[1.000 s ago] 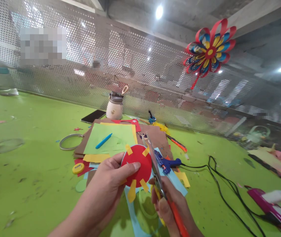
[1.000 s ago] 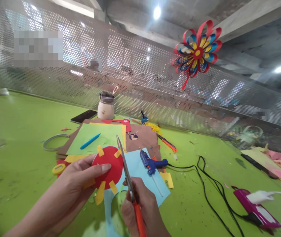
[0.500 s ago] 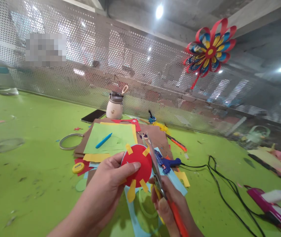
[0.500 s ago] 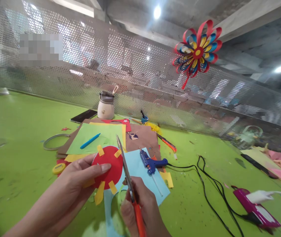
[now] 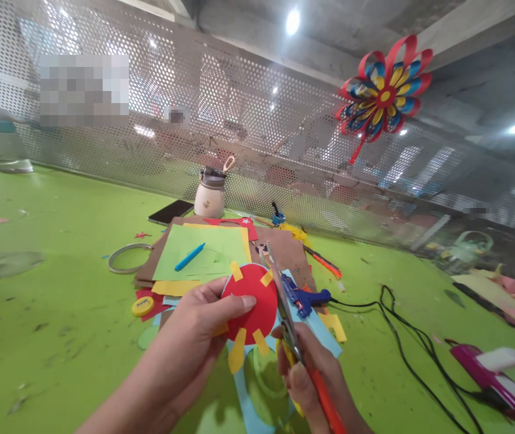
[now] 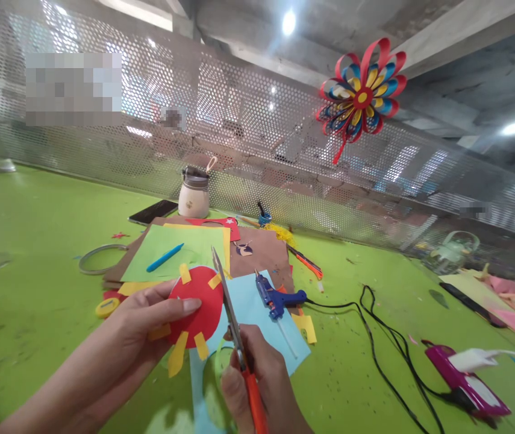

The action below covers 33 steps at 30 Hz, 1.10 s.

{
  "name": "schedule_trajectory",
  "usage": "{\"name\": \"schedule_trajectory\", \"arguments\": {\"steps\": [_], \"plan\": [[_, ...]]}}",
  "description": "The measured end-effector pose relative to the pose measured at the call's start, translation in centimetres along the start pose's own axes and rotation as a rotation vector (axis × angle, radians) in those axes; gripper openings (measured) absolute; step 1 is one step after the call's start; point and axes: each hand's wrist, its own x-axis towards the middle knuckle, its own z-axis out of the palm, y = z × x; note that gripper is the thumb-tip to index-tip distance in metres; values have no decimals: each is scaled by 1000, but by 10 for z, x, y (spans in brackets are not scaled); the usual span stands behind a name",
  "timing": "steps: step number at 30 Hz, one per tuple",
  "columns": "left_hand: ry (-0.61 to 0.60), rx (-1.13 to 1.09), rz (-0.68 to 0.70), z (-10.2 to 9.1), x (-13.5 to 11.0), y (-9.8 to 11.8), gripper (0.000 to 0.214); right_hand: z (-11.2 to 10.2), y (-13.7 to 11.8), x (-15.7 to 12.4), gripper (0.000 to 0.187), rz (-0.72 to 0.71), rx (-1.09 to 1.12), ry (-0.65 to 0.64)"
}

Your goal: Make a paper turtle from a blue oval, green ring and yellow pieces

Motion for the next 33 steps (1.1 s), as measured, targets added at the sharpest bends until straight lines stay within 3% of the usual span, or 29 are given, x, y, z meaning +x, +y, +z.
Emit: {"name": "schedule_trajectory", "arguments": {"steps": [12,33], "plan": [[-56,91,69,-3,1,1,8,0,1,1,55,-30,17,-46],[-81,101,-18,-7,1,6,10,-3,0,-2,52,-3,19,-45]]}}
